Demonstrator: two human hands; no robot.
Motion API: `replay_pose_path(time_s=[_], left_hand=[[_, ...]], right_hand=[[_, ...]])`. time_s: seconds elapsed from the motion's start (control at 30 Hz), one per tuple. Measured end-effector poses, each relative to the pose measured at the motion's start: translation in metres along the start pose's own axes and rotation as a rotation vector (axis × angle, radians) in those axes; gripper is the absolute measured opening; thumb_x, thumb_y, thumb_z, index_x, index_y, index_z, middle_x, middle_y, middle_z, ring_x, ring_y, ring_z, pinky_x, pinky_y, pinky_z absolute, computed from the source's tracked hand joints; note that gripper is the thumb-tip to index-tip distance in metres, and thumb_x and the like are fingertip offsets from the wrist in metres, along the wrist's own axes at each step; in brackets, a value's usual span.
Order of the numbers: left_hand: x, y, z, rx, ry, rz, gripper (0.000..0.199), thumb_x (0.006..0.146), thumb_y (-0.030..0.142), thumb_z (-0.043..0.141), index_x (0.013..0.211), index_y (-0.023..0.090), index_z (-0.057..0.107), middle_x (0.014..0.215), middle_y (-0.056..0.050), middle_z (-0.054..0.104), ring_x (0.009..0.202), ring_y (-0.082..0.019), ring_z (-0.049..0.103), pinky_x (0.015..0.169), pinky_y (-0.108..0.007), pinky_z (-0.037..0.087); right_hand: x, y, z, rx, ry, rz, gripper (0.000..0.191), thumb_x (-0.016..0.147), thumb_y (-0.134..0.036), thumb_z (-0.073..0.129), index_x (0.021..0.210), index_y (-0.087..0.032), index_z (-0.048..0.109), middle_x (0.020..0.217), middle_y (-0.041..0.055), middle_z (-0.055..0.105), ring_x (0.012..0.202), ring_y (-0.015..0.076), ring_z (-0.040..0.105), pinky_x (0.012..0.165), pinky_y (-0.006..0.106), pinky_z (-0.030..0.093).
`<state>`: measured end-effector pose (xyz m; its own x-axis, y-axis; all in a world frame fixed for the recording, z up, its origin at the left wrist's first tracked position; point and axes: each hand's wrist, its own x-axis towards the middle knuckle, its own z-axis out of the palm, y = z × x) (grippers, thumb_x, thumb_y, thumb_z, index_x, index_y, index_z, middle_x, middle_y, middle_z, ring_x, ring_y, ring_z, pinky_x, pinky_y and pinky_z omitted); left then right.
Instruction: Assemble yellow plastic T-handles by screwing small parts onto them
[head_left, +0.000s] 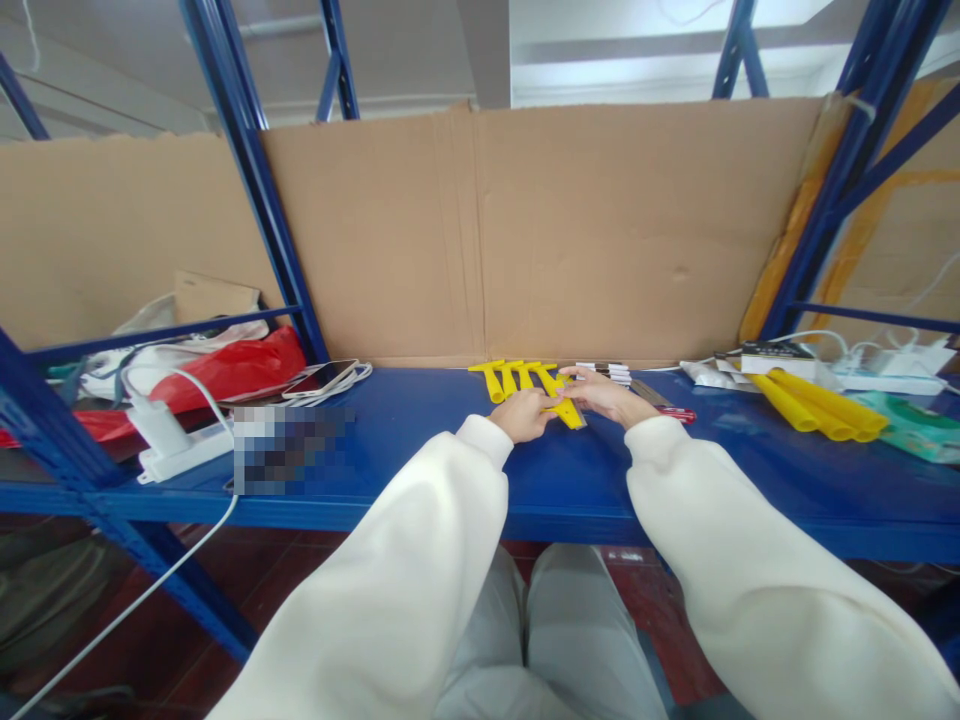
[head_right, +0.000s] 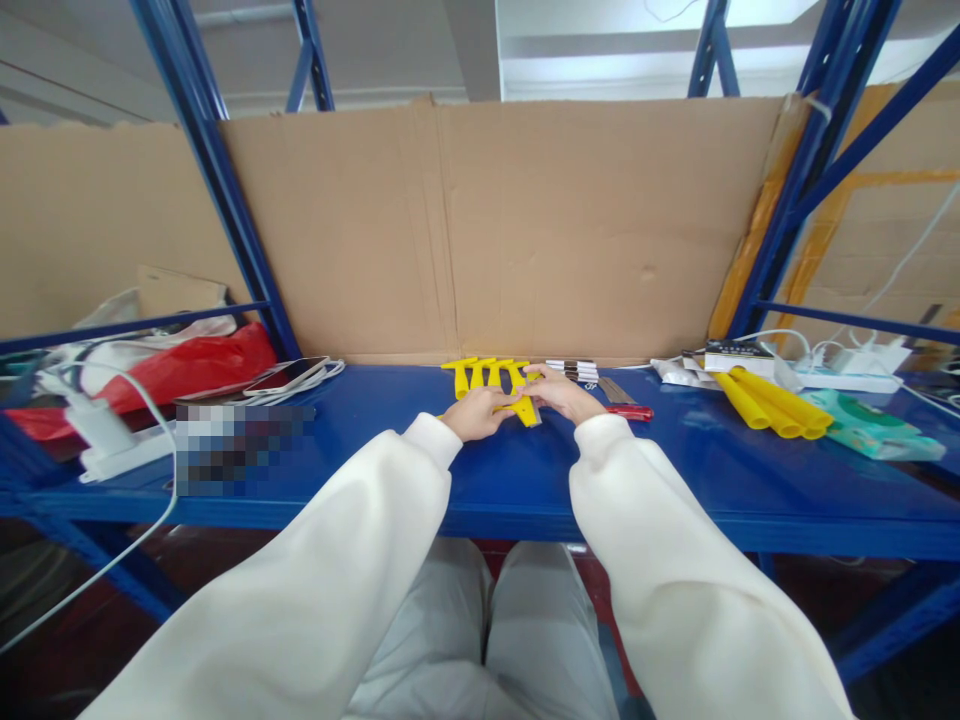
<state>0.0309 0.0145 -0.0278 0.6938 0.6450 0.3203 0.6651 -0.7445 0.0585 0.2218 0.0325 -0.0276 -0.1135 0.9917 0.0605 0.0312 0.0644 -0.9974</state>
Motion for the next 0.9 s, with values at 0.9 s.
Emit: replay_pose_path(time_s=[0.9], left_hand=[[0.0,-0.001,-0.007,-0.096,0.003,-0.123,0.038,0.099,0.024,0.06,0.134,0.02,0.073,0.13,-0.013,0.075,0.12,-0.026,0.07,0.108,-0.036,0.052]], right_hand=[[0.01,-0.002,-0.059,-0.834,0.494,-0.054,0.015,0.088,-0.014,0.065,0.09,-0.017,0.08,0.106,0.014,0.08,0.105,0.0277,0.073,0.093,0.036,0.055]])
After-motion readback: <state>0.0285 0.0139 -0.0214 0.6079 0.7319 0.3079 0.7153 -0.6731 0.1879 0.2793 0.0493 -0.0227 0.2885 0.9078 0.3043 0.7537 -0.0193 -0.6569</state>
